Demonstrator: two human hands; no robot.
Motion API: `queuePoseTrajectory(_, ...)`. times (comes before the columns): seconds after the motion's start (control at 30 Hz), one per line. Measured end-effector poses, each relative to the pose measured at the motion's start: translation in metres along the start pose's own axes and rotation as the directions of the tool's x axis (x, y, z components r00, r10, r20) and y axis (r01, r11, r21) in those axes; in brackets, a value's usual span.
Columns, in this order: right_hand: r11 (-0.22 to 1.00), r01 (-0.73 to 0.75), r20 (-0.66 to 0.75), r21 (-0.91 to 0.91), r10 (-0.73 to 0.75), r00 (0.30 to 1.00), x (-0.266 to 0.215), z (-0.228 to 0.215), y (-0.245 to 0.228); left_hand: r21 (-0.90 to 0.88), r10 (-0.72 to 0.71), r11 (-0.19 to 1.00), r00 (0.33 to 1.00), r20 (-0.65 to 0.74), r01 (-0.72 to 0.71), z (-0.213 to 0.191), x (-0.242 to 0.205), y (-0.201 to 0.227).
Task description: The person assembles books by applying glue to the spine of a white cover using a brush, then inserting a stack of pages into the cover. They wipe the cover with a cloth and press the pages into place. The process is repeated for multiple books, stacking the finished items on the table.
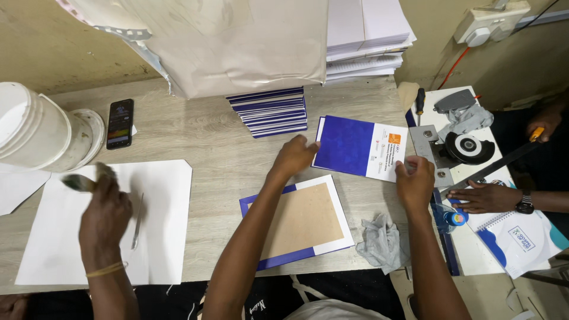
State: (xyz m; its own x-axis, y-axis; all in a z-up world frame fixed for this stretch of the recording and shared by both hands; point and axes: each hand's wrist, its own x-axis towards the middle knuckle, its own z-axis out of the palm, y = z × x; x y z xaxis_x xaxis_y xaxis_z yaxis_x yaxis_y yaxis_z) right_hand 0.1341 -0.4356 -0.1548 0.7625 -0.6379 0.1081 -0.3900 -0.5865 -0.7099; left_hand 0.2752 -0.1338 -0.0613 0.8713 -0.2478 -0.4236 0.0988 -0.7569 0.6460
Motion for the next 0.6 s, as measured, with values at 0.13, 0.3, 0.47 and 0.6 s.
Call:
queuePoseTrajectory(0.13,0.999,-0.048,0.095,-0.007,0.048,0.994,-0.008,-0.008,-0.045,-0.319,0.018,0.948,1.0,0.009,-0.014,0.036,0.059,0.001)
queuePoseTrajectory(0.3,1.0,-0.01,0.088,-0.029,0.012,0.996,-0.021,-0.016,-0.065,-0.367,-0.205,0.914,0.977,-0.053,0.172,0.062,0.075,0.019)
queuePoseTrajectory(0.47,0.997,-0.068,0.163,0.027,0.062,0.985,-0.018,-0.021,-0.047,-0.507,-0.173,0.845,0.984,0.039,0.169,0.071,0.08,0.01)
queuePoseTrajectory(0.6,0.987,-0.092,0.15,0.133,0.072,0.986,-0.026,-0.061,-0.095,-0.734,0.357,0.636,0.934,0.003,-0.24,0.021,0.007,0.026)
